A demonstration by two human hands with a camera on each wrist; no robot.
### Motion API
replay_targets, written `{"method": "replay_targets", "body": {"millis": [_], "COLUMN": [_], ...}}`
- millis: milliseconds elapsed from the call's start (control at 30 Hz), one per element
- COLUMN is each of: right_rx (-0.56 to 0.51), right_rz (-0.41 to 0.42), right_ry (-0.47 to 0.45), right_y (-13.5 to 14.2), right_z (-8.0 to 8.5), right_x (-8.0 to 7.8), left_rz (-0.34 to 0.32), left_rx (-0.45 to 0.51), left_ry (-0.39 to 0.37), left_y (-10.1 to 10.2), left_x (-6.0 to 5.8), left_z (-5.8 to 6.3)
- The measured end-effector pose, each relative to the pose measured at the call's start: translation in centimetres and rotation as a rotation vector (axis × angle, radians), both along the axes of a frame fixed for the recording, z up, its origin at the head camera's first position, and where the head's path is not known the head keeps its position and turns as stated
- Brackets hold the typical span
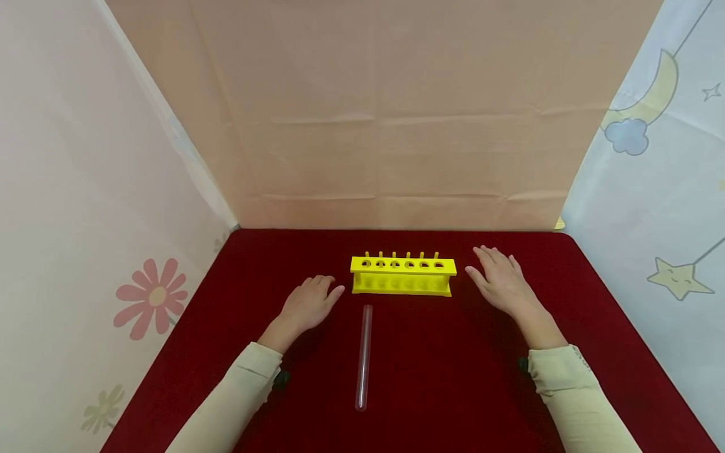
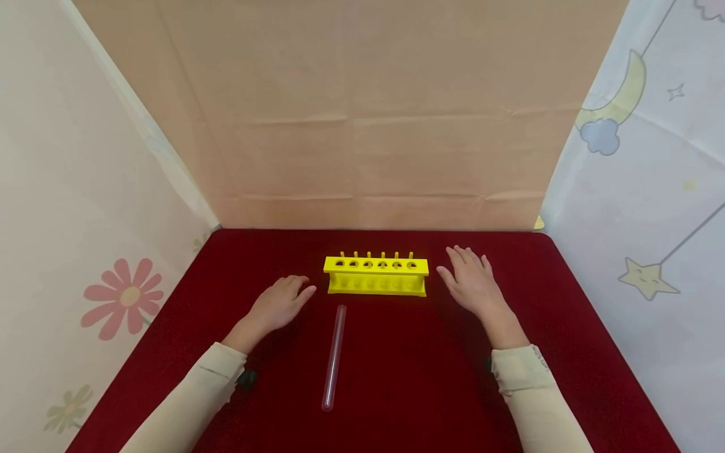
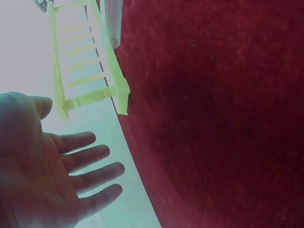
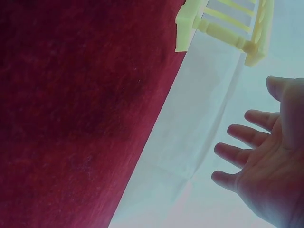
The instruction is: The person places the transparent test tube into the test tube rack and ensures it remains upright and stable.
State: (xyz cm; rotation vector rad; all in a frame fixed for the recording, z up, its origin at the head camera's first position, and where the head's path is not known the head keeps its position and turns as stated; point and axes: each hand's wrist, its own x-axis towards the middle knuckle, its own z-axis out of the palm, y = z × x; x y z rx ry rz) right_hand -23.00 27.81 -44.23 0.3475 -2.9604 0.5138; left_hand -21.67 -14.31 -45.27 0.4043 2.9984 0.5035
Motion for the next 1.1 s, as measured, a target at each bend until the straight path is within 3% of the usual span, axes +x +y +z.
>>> {"method": "replay_targets", "body": {"millis": [1100], "right_rx": [-0.005], "right_rz": [0.038], "right_ry": [-0.013], "right_y": [-2.7], "right_z": [-0.2], "right_x": [0.0], "left_rz": [-0.012], "left_rx": [0.026], "left_ry": [-0.049], "left_y": [0.9], "left_x": [1.7], "left_z": [0.0]}}
